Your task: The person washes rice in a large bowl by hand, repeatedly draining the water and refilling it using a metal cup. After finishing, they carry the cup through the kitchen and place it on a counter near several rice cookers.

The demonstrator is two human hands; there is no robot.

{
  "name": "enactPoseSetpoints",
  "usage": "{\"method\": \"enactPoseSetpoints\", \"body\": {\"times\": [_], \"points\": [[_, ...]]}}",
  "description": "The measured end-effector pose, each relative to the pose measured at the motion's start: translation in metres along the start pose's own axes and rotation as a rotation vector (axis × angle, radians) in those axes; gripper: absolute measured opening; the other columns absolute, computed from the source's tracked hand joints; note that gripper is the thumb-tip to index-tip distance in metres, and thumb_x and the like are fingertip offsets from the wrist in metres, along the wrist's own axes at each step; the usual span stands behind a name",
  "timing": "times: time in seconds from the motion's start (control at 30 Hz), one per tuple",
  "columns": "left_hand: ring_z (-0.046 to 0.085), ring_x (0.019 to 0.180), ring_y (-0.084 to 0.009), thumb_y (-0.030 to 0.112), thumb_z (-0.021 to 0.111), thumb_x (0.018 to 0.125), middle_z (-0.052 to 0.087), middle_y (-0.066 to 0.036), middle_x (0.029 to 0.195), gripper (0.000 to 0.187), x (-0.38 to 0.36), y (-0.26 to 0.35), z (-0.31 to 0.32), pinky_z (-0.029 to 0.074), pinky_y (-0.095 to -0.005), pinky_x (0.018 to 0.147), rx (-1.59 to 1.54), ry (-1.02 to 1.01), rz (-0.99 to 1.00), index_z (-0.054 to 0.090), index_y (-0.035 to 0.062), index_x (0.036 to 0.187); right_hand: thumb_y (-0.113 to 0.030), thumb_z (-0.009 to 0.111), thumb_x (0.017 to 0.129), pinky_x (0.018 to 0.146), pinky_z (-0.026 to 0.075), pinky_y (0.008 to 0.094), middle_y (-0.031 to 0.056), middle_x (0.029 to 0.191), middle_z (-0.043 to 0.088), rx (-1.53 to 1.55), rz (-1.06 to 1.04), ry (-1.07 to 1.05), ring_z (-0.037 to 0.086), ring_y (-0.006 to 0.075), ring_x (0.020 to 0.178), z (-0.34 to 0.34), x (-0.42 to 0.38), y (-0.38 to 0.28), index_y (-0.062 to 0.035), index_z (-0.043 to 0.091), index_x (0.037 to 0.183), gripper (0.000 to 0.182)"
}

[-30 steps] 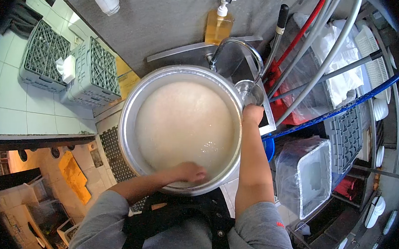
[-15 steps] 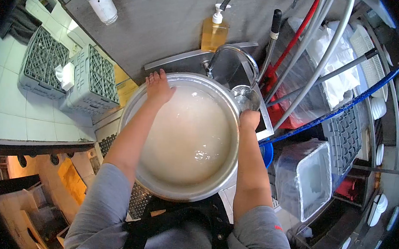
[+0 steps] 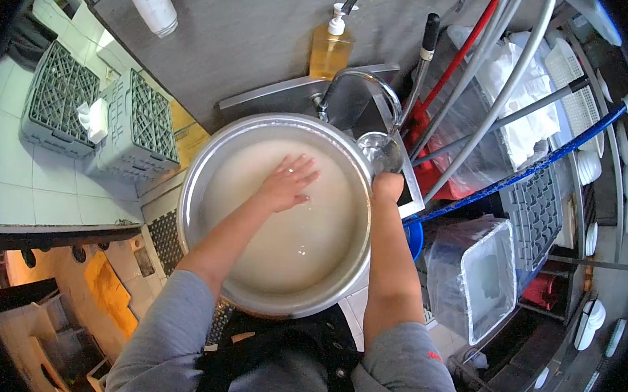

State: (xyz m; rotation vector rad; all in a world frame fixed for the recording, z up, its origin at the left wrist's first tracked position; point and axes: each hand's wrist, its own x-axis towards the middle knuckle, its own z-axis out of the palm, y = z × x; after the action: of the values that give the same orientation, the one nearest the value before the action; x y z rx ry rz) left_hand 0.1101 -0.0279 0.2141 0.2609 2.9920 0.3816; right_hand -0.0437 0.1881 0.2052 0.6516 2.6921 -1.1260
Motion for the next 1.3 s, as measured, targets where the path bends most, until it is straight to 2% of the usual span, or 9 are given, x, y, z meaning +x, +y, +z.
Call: {"method": "enactPoseSetpoints", "body": {"times": [0.17, 0.27, 0.37, 0.5, 0.6, 0.67, 0.9, 1.0, 1.3], "points": [[0.012, 0.135, -0.0229, 0.045, 0.039, 0.088, 0.017, -0.009, 0.145, 0.054, -0.041, -0.056, -0.009, 0.001, -0.0465, 0.109, 0.295, -0.108, -0.322, 0.032, 0.0206, 0.135, -0.013, 0.051, 0.076, 0.072, 0.046, 0.0386, 0.0256, 0.088, 0.062, -0.096, -0.12, -0.116, 0.061, 0.0366, 0.084, 0.021, 0.048, 0.042, 0.0088, 0.061, 0.087, 0.026], [0.013, 0.135, -0.0257, 0.044, 0.039, 0.088, 0.017, -0.012, 0.145, 0.055, -0.079, -0.087, 0.015, 0.005, -0.0469, 0.108, 0.409, -0.136, -0.308, 0.028, 0.0202, 0.137, -0.013, 0.053, 0.075, 0.069, 0.046, 0.0388, 0.0245, 0.084, 0.062, 0.031, -0.073, -0.088, 0.062, 0.0358, 0.079, 0.017, 0.029, 0.031, 0.009, 0.061, 0.083, 0.025], [0.011, 0.134, -0.034, 0.044, 0.043, 0.086, 0.01, -0.014, 0.146, 0.062, -0.117, -0.067, 0.018, 0.012, -0.0491, 0.107, 0.05, -0.072, -0.432, 0.022, 0.0202, 0.139, -0.013, 0.053, 0.075, 0.07, 0.046, 0.0386, 0.0256, 0.085, 0.062, -0.124, -0.144, -0.146, 0.062, 0.0352, 0.081, 0.015, 0.035, 0.033, 0.0094, 0.061, 0.083, 0.025], [0.006, 0.13, -0.047, 0.042, 0.053, 0.08, -0.004, -0.017, 0.146, 0.071, -0.141, -0.016, 0.021, 0.02, -0.0594, 0.1, -0.049, -0.265, -0.603, 0.02, 0.0239, 0.14, -0.016, 0.053, 0.078, 0.073, 0.046, 0.0379, 0.0257, 0.087, 0.062, -0.089, -0.046, 0.004, 0.061, 0.0355, 0.085, -0.006, -0.008, -0.006, 0.0094, 0.061, 0.086, 0.028], [0.006, 0.13, -0.0483, 0.04, 0.055, 0.078, -0.002, -0.015, 0.146, 0.069, -0.14, 0.033, 0.0, 0.02, -0.0651, 0.096, -0.006, -0.47, -0.602, 0.026, 0.0235, 0.138, -0.017, 0.053, 0.079, 0.074, 0.046, 0.0379, 0.0256, 0.089, 0.062, -0.012, 0.0, -0.014, 0.061, 0.036, 0.086, -0.004, -0.007, -0.004, 0.0091, 0.061, 0.087, 0.029], [0.005, 0.129, -0.0492, 0.039, 0.056, 0.077, -0.002, -0.014, 0.147, 0.065, -0.143, 0.059, 0.008, 0.02, -0.0676, 0.094, 0.003, -0.527, -0.524, 0.031, 0.0238, 0.135, -0.017, 0.053, 0.079, 0.074, 0.046, 0.0382, 0.0257, 0.089, 0.061, -0.201, -0.09, -0.067, 0.06, 0.0361, 0.086, 0.016, 0.026, 0.025, 0.0088, 0.061, 0.087, 0.028], [0.01, 0.13, -0.0466, 0.03, 0.049, 0.081, 0.004, -0.011, 0.147, 0.051, -0.144, 0.138, 0.025, 0.016, -0.0704, 0.093, -0.23, -0.67, -0.213, 0.039, 0.0254, 0.131, -0.012, 0.052, 0.075, 0.068, 0.046, 0.039, 0.0242, 0.085, 0.062, -0.03, -0.06, -0.04, 0.061, 0.035, 0.078, 0.016, 0.029, 0.025, 0.0084, 0.061, 0.083, 0.023], [0.013, 0.13, -0.0428, 0.034, 0.055, 0.08, 0.008, -0.014, 0.146, 0.055, -0.131, 0.135, 0.039, 0.013, -0.0696, 0.095, 0.009, -0.18, 0.004, 0.038, 0.0257, 0.132, -0.012, 0.054, 0.074, 0.066, 0.046, 0.0379, 0.0218, 0.079, 0.063, 0.131, 0.001, -0.051, 0.062, 0.0333, 0.073, -0.01, -0.016, -0.008, 0.0084, 0.061, 0.081, 0.022], [0.013, 0.133, -0.0348, 0.047, 0.062, 0.072, 0.013, -0.006, 0.146, 0.067, -0.087, 0.039, 0.011, 0.012, -0.0616, 0.101, -0.078, -0.084, -0.376, 0.038, 0.0276, 0.131, -0.006, 0.053, 0.073, 0.062, 0.045, 0.0396, 0.0175, 0.086, 0.06, 0.419, 0.117, -0.1, 0.06, 0.0285, 0.072, -0.012, 0.004, 0.005, 0.009, 0.057, 0.09, 0.023]]}}
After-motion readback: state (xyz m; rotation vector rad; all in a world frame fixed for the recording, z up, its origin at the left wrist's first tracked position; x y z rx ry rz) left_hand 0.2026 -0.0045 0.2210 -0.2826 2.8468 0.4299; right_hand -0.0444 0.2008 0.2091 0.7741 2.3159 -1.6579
